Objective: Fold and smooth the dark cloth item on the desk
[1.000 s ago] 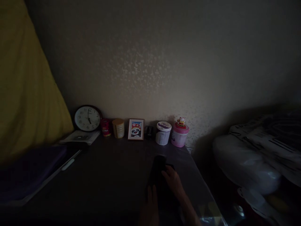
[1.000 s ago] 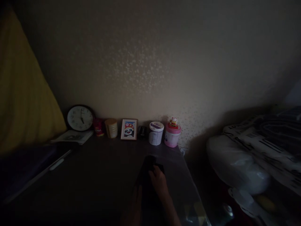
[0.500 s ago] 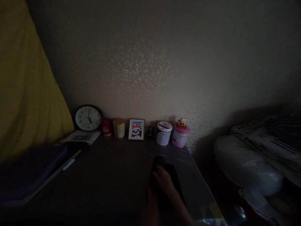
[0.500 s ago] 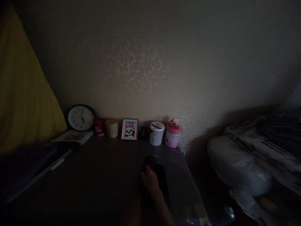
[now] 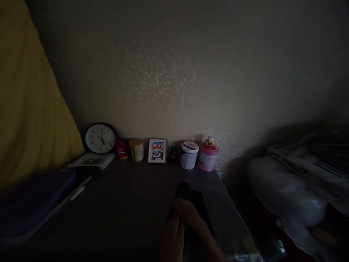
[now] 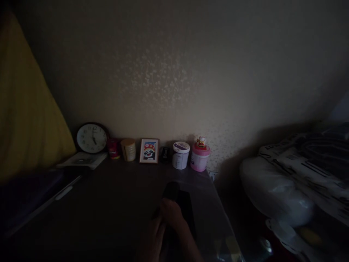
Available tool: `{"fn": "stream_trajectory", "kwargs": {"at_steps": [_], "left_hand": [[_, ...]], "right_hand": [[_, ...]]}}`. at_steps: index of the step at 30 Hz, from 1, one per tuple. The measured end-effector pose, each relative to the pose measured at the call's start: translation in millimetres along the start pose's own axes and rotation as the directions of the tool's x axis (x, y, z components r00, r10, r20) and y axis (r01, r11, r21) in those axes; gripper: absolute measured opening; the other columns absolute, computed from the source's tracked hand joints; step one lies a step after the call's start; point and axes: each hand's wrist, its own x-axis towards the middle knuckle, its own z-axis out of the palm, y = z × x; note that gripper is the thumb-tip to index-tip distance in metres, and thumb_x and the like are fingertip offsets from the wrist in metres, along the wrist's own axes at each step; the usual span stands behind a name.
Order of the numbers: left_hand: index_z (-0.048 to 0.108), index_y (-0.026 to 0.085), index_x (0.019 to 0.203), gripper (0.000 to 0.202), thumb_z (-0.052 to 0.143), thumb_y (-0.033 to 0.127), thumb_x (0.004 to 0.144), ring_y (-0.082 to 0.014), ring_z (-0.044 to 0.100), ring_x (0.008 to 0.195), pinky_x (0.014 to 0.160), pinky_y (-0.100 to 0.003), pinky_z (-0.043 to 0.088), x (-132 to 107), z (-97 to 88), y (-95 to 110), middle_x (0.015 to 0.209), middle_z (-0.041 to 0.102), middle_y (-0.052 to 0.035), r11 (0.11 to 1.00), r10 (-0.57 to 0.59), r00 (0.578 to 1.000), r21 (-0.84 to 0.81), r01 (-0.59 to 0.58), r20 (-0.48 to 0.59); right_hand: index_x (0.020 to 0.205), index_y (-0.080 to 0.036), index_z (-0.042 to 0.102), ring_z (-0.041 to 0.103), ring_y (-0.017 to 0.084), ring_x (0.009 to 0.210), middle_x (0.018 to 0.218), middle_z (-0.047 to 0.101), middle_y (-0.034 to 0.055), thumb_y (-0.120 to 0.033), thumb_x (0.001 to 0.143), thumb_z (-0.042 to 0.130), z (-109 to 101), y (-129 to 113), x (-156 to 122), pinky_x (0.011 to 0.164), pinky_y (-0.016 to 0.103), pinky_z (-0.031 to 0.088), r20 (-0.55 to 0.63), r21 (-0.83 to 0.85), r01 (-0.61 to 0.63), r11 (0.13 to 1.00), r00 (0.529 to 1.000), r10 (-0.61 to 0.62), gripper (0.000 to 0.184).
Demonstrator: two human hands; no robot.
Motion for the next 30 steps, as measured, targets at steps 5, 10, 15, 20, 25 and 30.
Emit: {"fn": "stream_trajectory", "kwargs": {"at_steps": [5,10,15,20,25,30], "left_hand": [[0.043,0.023,0.126,0.05,0.039,0.007,0.078,-0.0192,0.053,0.109,0.087,-0.034,0.048,-9,35.7,-9,0.128,0.051,-0.0066,0.976,0.038,0.998,0.218,-0.025,-0.058],[0.022,0.021,0.138,0.065,0.041,0.004,0.078,-0.0218,0.053,0.11,0.087,-0.035,0.048,-17,45.4,-6,0.124,0.054,-0.0113,0.969,0.027,0.991,0.245,0.006,-0.129],[-0.004,0.023,0.139,0.081,0.047,0.011,0.077,-0.0268,0.053,0.109,0.088,-0.043,0.046,-15,38.0,-2,0.122,0.055,-0.0114,0.97,-0.016,0.99,0.238,0.048,-0.137],[0.03,0.026,0.134,0.06,0.045,0.011,0.078,-0.0246,0.053,0.109,0.09,-0.04,0.046,-15,32.4,1,0.125,0.054,-0.0088,0.973,-0.081,0.997,0.216,0.082,-0.016],[0.045,0.02,0.125,0.05,0.031,0.006,0.08,-0.0241,0.048,0.116,0.095,-0.039,0.043,-8,18.7,7,0.131,0.047,-0.0058,0.96,-0.243,0.948,0.192,0.204,0.208],[0.036,0.018,0.13,0.057,0.034,0.006,0.074,-0.0258,0.043,0.121,0.1,-0.043,0.037,1,3.2,9,0.136,0.038,-0.006,0.962,-0.271,0.887,0.117,0.245,0.372]], "right_hand": [[0.08,-0.022,0.066,0.063,0.012,0.073,0.082,0.069,-0.0008,-0.022,0.084,0.041,-4,-1,-5,0.059,0.018,0.038,0.067,0.1,0.023,0.995,0.997,-0.029,0.025],[0.09,-0.024,0.066,0.062,0.013,0.085,0.092,0.069,-0.0006,-0.021,0.084,0.044,-1,6,-20,0.074,0.021,0.043,-0.066,0.254,0.116,0.96,0.993,-0.102,0.023],[0.095,-0.022,0.063,0.055,0.015,0.099,0.099,0.066,0.0033,-0.023,0.088,0.042,1,18,-29,0.087,0.028,0.041,-0.288,0.228,0.225,0.947,0.945,-0.155,0.023],[0.105,-0.025,0.061,0.044,0.019,0.118,0.114,0.062,0.0022,-0.022,0.09,0.037,9,34,-6,0.101,0.043,0.027,-0.226,0.075,0.227,0.971,0.952,-0.205,0.028],[0.108,-0.025,0.06,0.041,0.019,0.121,0.116,0.061,0.002,-0.024,0.091,0.032,9,52,30,0.103,0.045,0.021,-0.163,0.039,0.165,0.986,0.974,-0.157,0.033],[0.107,-0.022,0.061,0.045,0.017,0.116,0.117,0.06,0.0031,-0.023,0.091,0.032,6,63,57,0.097,0.036,0.032,-0.165,-0.006,0.109,0.994,0.98,-0.108,0.033]]}}
